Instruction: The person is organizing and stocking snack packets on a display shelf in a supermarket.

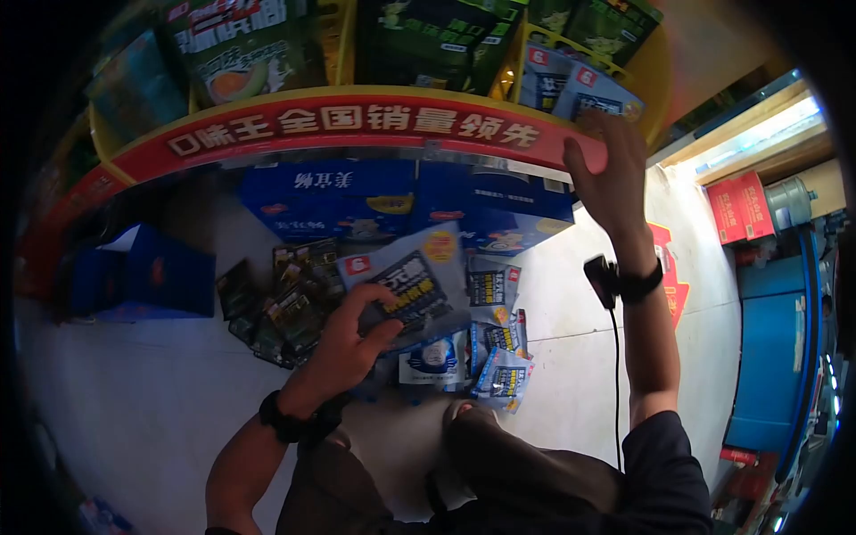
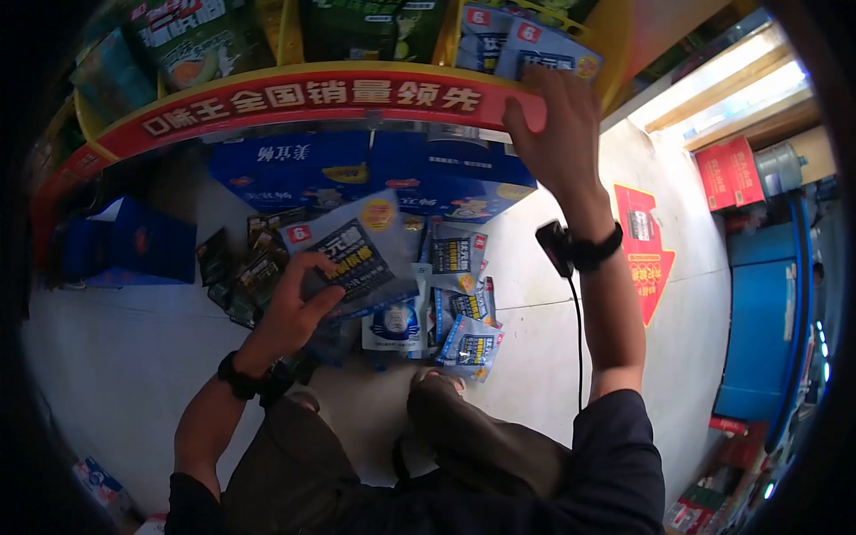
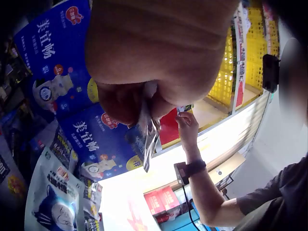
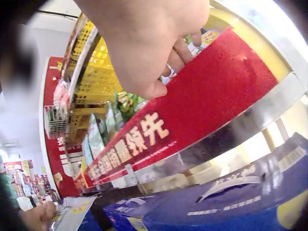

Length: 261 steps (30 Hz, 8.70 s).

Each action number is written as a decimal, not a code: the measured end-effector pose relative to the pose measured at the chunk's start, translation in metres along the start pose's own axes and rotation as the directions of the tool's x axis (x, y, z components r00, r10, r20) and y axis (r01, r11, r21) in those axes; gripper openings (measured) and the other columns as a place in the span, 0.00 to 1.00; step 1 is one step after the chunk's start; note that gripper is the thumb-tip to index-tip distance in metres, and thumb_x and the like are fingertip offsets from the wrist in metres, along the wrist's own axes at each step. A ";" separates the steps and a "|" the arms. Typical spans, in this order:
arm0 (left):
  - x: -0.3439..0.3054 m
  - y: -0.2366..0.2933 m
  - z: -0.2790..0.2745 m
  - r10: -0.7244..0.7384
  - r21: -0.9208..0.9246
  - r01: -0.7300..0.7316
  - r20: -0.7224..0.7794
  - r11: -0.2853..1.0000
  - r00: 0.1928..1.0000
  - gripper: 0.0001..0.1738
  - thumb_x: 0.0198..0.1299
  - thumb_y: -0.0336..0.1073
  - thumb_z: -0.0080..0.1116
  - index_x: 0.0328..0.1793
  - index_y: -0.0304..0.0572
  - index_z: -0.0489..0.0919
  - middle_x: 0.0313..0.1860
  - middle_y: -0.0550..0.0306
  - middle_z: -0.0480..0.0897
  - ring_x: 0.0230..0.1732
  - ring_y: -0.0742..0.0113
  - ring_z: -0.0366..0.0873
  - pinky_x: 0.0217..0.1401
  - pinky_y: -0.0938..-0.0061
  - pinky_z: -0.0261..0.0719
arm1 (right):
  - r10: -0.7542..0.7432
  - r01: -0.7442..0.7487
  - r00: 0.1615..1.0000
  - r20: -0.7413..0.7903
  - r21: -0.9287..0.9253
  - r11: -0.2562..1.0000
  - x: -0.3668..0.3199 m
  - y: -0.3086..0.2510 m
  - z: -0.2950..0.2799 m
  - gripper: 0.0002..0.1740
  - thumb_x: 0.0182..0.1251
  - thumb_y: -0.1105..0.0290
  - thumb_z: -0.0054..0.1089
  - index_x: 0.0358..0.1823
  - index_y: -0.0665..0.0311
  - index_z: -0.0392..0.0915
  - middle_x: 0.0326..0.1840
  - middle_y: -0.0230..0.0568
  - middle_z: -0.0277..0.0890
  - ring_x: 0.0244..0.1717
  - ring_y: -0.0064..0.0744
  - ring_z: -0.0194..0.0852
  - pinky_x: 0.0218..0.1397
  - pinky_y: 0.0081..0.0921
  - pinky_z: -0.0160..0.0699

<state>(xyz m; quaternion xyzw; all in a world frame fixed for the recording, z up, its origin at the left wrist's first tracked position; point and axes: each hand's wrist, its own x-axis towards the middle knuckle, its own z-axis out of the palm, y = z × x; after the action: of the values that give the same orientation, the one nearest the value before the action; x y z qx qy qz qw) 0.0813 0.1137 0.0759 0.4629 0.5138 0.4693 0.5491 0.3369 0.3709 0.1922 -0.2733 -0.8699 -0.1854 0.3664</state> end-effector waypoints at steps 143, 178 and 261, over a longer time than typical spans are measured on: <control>-0.004 -0.083 -0.058 -0.234 -0.189 0.219 -0.061 0.957 0.970 0.28 0.61 0.26 0.64 0.68 0.37 0.71 0.59 0.55 0.79 0.61 0.65 0.75 0.69 0.67 0.69 | 0.331 -0.948 0.210 0.920 0.274 -0.161 -0.202 -0.046 0.053 0.15 0.67 0.74 0.56 0.52 0.75 0.78 0.48 0.45 0.81 0.50 0.33 0.79 0.55 0.29 0.80; -0.012 -0.075 -0.038 -0.193 -0.197 0.191 0.012 0.962 0.981 0.23 0.61 0.21 0.60 0.62 0.38 0.71 0.58 0.56 0.79 0.61 0.68 0.75 0.67 0.67 0.71 | 0.134 -0.134 0.980 0.150 -0.010 0.991 0.085 0.072 -0.071 0.10 0.74 0.81 0.47 0.50 0.69 0.77 0.44 0.45 0.82 0.46 0.42 0.83 0.53 0.28 0.80; -0.033 -0.201 -0.066 -0.426 0.026 0.435 -0.159 0.900 0.891 0.21 0.58 0.33 0.71 0.55 0.38 0.75 0.48 0.55 0.82 0.50 0.67 0.78 0.55 0.68 0.76 | 0.558 -0.509 0.797 0.233 0.755 0.413 0.138 0.099 -0.049 0.24 0.49 0.84 0.62 0.52 0.71 0.75 0.42 0.47 0.82 0.45 0.35 0.80 0.50 0.29 0.79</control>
<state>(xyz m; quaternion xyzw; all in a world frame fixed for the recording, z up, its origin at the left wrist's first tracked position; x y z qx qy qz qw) 0.0228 0.0564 -0.1216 0.3176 0.6572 0.3536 0.5850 0.3435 0.4697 0.3387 -0.3398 -0.7153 0.3350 0.5105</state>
